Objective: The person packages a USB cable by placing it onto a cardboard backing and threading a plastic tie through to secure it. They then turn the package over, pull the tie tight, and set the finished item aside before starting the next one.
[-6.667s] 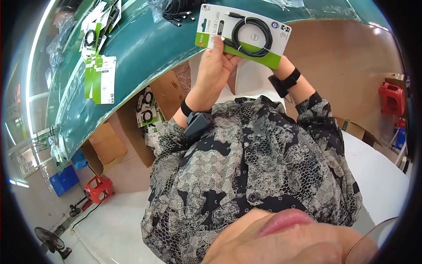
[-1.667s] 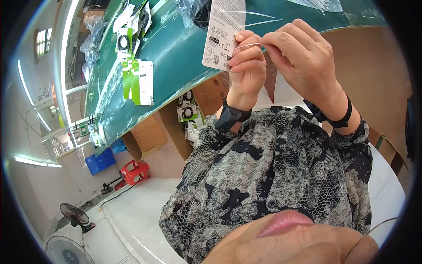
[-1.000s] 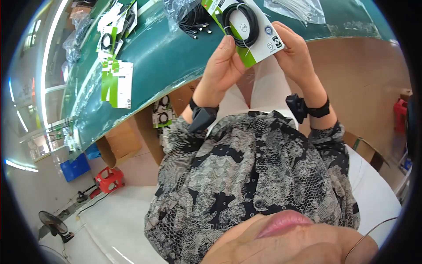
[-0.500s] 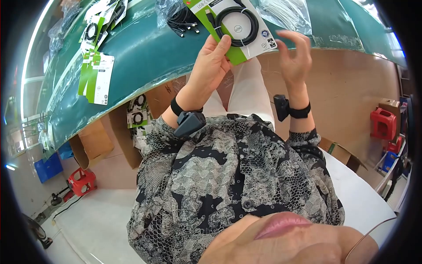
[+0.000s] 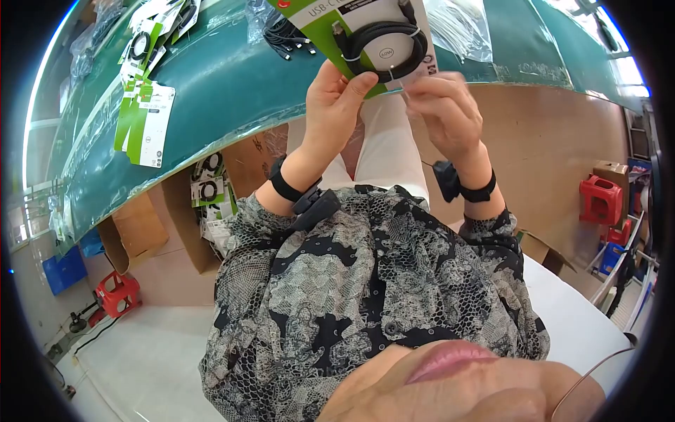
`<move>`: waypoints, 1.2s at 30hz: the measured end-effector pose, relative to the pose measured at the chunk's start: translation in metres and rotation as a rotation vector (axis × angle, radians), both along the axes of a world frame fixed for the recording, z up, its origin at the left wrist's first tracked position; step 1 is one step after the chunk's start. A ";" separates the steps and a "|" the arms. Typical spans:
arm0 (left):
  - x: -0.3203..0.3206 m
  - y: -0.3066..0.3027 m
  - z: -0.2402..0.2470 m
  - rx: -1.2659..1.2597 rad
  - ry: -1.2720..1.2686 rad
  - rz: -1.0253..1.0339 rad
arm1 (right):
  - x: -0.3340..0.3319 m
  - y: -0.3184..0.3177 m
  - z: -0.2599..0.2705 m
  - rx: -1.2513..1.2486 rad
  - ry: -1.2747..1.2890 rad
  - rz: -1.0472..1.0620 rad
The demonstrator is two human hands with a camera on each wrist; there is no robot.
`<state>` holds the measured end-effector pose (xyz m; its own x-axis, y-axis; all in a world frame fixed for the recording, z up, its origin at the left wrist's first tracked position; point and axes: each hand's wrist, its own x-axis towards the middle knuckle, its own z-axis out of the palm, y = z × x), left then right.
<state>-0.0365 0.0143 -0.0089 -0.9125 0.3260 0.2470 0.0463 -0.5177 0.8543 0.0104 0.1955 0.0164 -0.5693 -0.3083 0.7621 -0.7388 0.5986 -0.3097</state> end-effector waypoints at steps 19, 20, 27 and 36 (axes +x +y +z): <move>-0.010 -0.014 0.011 -0.429 1.187 0.362 | 0.070 0.029 -0.083 -0.844 -0.731 0.411; -0.011 -0.015 0.012 -0.429 1.196 0.356 | 0.075 0.027 -0.083 -1.030 -0.827 0.341; -0.006 -0.016 0.015 -0.353 1.113 0.336 | 0.054 -0.011 -0.019 -0.945 -0.481 0.290; -0.002 -0.008 0.019 -0.204 1.065 0.281 | 0.150 0.033 -0.149 -1.556 -1.212 0.426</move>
<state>-0.0385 0.0060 0.0096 -0.3149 0.2651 0.9114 0.8977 -0.2285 0.3766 0.1609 0.2285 -0.1324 -0.9751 -0.1206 -0.1858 0.2132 -0.7390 -0.6390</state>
